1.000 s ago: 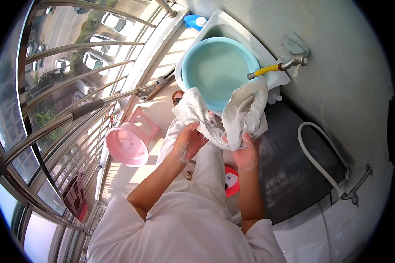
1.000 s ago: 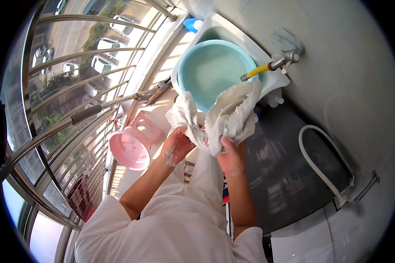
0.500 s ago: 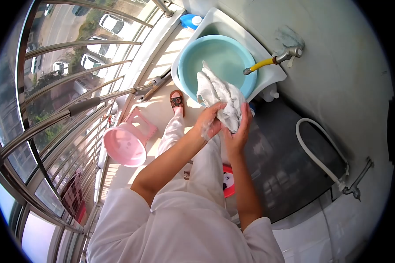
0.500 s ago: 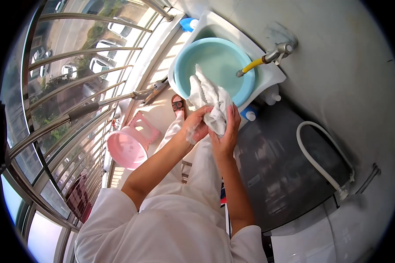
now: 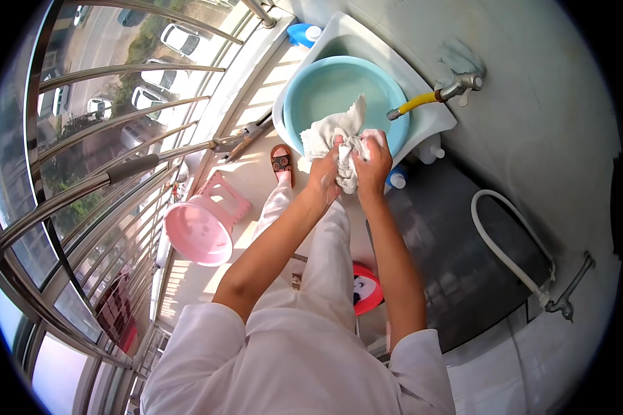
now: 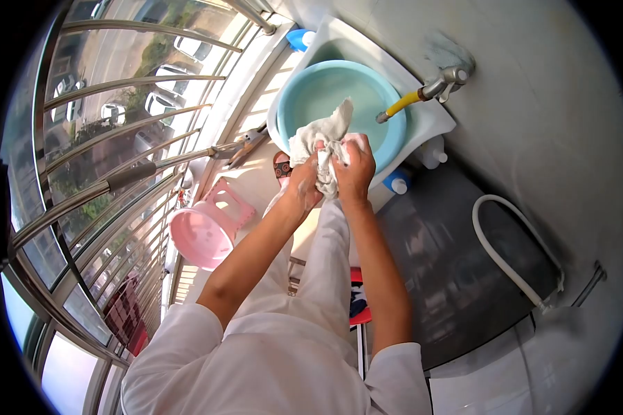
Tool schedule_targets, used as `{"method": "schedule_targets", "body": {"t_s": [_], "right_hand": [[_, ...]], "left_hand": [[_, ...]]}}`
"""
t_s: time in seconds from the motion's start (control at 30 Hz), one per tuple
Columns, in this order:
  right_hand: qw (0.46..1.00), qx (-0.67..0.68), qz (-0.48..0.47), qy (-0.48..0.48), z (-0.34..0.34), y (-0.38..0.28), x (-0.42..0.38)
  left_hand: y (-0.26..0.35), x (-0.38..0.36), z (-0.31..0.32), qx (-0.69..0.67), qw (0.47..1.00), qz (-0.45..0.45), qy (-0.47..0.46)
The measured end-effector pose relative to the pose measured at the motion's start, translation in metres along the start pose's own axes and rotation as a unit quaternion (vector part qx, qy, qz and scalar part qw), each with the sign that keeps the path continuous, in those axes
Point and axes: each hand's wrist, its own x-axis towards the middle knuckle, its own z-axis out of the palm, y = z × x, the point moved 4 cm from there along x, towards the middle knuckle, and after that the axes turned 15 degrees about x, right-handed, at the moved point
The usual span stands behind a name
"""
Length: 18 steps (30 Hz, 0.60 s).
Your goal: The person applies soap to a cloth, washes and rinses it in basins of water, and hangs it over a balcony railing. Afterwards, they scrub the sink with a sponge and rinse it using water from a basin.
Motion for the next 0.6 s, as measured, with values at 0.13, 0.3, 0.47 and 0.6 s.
{"method": "schedule_targets", "body": {"t_s": [0.13,0.3,0.47,0.6], "right_hand": [[0.996,0.051,0.027,-0.063,0.017,-0.024,-0.052],[0.946,0.23,0.228,0.028,-0.005,0.068,-0.025],[0.725,0.567,0.38,-0.088,-0.028,0.047,-0.03],[0.768,0.502,0.316,-0.243,-0.016,0.017,0.017]], "left_hand": [[0.009,0.034,-0.023,0.14,0.99,0.023,0.003],[0.013,-0.015,0.001,0.088,0.992,0.076,-0.047],[0.025,-0.021,-0.01,0.229,0.953,0.034,-0.194],[0.03,-0.038,0.002,0.442,0.852,0.111,-0.258]]}}
